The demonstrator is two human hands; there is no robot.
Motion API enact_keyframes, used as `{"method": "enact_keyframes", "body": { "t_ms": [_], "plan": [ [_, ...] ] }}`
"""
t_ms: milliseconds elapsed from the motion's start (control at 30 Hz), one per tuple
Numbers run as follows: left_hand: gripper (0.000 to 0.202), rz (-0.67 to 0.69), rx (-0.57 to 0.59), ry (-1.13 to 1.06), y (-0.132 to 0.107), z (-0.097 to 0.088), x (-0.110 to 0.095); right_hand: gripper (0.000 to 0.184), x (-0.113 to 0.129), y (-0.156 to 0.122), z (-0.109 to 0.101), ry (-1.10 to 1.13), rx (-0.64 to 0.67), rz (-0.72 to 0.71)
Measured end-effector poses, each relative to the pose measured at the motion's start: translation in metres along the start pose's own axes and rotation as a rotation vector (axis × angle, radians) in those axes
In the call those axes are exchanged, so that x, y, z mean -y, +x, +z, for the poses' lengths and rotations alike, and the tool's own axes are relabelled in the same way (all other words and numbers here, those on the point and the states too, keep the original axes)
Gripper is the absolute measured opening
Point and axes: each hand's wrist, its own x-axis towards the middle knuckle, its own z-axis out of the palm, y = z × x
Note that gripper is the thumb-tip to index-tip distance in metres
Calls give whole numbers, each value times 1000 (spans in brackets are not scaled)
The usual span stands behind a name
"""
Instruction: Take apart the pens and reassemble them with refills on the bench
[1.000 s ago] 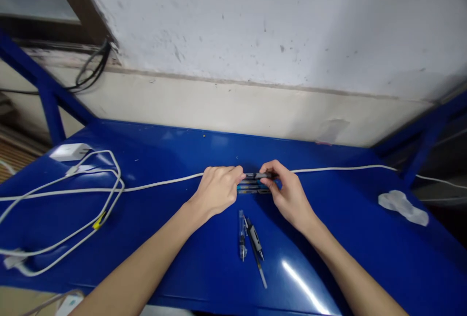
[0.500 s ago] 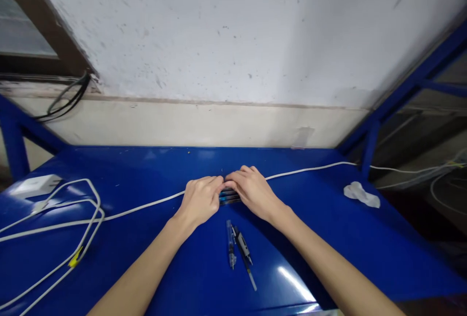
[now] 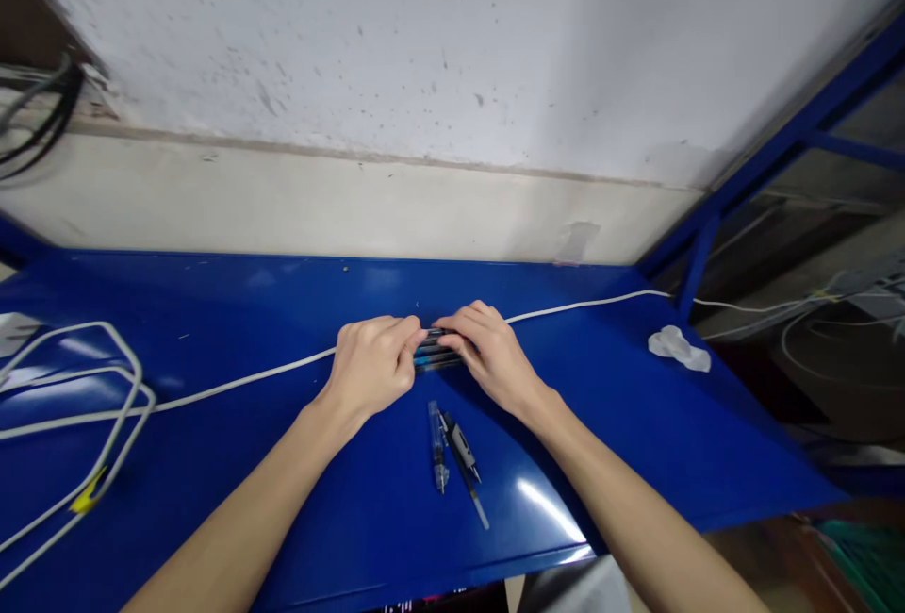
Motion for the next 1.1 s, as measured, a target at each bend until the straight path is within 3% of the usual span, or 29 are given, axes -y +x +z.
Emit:
{"method": "enact_keyframes", "body": {
  "t_ms": [200, 400, 500, 667, 933, 1100],
  "plan": [
    [36, -18, 24, 19, 0, -3, -5, 18, 3, -5, 5, 23, -196, -12],
    [38, -20, 79, 31, 0, -1, -3, 19, 2, -6, 9, 47, -242, -45],
    [39, -21, 74, 20, 1, -1, -1, 11, 3, -5, 8, 51, -211, -27],
    [41, -12, 81, 17, 0, 0, -1, 25, 5, -3, 6, -45, -76, 43],
    [41, -48, 95, -16, 0, 2, -5, 17, 3, -4, 5, 39, -226, 7],
    [40, -66, 89, 1, 0, 2, -3, 24, 0, -5, 3, 22, -156, -40]
  ]
}}
